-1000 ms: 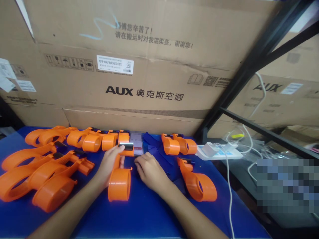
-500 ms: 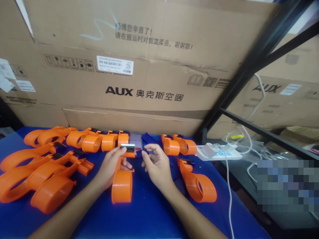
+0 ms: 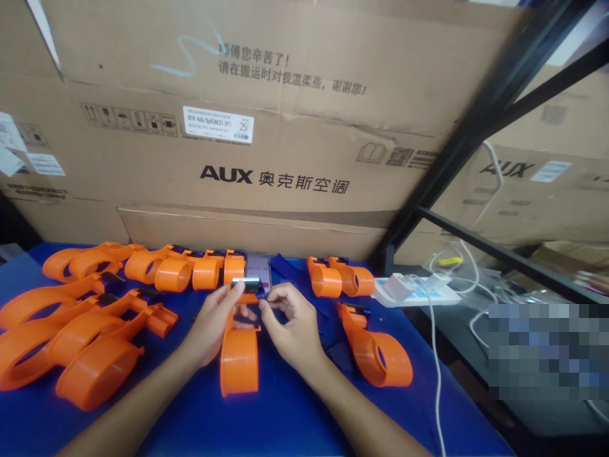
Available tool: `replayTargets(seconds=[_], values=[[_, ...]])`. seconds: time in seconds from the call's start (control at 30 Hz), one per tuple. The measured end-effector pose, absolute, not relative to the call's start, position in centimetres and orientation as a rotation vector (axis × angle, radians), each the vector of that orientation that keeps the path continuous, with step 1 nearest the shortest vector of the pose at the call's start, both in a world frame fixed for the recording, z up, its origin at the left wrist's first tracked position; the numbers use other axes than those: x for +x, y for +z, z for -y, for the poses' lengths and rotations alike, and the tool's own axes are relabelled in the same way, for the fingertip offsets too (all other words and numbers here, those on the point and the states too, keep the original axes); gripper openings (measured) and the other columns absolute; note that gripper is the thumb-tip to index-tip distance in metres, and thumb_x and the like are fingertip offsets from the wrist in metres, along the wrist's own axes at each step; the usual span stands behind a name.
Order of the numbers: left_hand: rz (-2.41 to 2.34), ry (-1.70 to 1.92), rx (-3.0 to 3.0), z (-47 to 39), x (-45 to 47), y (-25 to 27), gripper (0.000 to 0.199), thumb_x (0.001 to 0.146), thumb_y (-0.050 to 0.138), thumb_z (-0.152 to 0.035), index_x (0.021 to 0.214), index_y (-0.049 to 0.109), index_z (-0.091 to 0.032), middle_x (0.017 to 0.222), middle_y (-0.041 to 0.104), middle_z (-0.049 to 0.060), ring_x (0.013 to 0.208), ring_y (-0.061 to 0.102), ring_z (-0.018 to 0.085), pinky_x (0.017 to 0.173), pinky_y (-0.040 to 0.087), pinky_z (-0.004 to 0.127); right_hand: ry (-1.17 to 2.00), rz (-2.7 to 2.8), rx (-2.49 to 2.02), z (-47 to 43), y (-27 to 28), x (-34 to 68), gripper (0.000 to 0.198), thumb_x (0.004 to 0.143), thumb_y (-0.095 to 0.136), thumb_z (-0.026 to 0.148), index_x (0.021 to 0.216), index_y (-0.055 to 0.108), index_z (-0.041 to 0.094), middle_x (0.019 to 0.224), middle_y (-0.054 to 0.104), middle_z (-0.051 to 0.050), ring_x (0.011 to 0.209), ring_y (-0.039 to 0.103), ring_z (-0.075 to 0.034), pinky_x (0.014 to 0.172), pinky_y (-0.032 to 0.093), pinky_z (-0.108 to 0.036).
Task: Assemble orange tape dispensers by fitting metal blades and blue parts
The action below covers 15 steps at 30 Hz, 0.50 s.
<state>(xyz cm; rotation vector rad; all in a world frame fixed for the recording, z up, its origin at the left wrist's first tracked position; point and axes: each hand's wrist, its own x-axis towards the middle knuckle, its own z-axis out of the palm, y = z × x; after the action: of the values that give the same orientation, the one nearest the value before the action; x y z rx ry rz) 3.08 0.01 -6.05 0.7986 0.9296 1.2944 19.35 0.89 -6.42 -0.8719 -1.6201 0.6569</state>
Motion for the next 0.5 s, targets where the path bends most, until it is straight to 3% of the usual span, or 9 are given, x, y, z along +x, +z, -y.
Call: replayTargets(seconds=[0.23,0.5], values=[[-0.917,1.247,0.87,-0.1,2.7,-7.1,0.034,0.081,0.079,-0.036,0.105,0.063,-0.017,0.079,0.065,0.003,0.083,0.07,0.023,0.069,0.064,0.038,0.635,1.666,-0.814,-0.6,-6.1,19.3,0.01,0.091,0.065,0.021,0.083,0.058,0.022,0.088,0.06,-0.004,0.079,0.064,-0.017,0.071,0.062,-0.029],[-1.0,1.25,0.918,-0.5,2.6,-7.5,0.021,0.085,0.07,-0.033,0.092,0.06,-0.017,0.073,0.062,0.0,0.066,0.066,0.019,0.063,0.064,0.038,0.594,1.714,-0.793,-0.3,-5.8,19.2,0.011,0.09,0.066,0.019,0.081,0.061,0.022,0.087,0.062,-0.004,0.079,0.064,-0.017,0.069,0.059,-0.028]])
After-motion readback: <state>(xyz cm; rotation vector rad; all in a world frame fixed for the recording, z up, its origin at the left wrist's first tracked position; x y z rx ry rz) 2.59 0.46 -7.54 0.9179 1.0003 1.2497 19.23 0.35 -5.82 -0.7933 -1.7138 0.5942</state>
